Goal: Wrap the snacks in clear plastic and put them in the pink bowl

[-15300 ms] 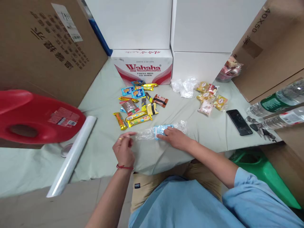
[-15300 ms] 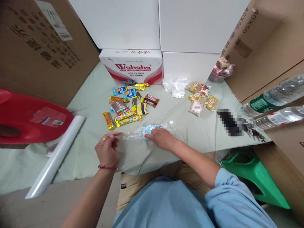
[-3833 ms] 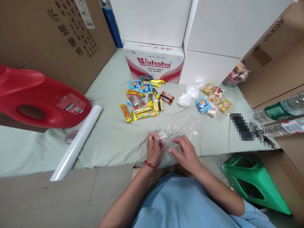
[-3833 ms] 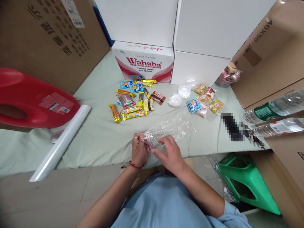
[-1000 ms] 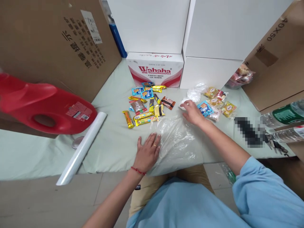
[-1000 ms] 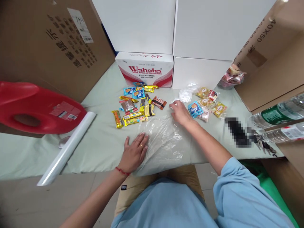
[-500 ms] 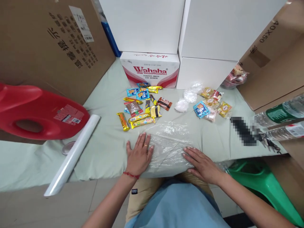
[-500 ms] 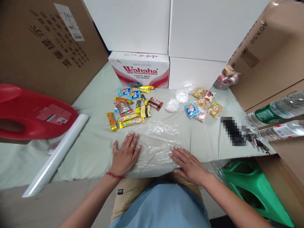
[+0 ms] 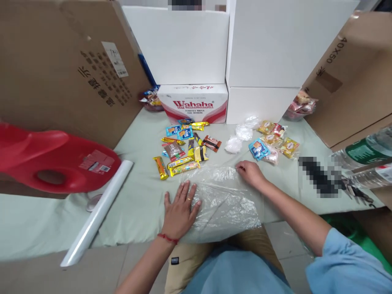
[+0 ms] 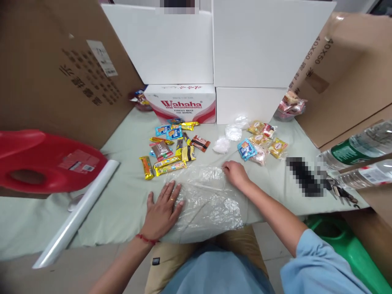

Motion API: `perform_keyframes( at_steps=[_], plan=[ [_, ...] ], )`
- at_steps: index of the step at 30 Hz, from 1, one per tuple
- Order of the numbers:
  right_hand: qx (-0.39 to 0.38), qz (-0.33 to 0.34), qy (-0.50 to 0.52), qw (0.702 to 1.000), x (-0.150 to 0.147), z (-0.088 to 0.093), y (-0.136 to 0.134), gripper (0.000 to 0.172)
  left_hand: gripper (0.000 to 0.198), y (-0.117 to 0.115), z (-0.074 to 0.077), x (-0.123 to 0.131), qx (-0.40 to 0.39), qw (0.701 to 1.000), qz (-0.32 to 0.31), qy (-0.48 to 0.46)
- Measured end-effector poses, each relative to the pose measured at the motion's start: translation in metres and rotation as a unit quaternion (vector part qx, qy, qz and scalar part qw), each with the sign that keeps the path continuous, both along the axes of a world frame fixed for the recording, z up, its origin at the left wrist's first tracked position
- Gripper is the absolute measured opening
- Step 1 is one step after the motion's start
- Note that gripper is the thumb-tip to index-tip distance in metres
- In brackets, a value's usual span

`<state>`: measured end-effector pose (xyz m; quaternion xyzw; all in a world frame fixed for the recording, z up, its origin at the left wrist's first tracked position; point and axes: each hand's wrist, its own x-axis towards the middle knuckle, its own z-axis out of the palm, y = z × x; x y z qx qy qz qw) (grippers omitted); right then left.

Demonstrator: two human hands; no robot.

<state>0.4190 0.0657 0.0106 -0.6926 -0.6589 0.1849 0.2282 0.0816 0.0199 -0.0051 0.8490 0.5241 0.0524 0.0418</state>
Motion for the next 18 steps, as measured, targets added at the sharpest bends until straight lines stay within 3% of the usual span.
perform_keyframes(
  at_steps=[4,11,14,18],
  plan=[
    [0.035,0.019,-0.051,0.998,0.016,0.013,0.037,0.022,0.056,0.008,0.001,-0.009,-0.012,0.999,-0.039,-0.007],
    [0.054,-0.003,-0.138,0.989,0.027,0.035,0.061,0.028,0.058,0.007,-0.001,-0.013,0.003,0.996,-0.073,-0.042],
    [0.023,0.021,-0.144,0.989,0.003,0.048,0.083,0.026,0.063,0.006,0.001,-0.013,-0.006,0.995,-0.076,-0.068],
    [-0.042,0.072,-0.150,0.985,-0.063,0.059,0.138,0.027,0.064,0.007,0.001,-0.016,-0.010,0.993,-0.076,-0.091]
  ],
)
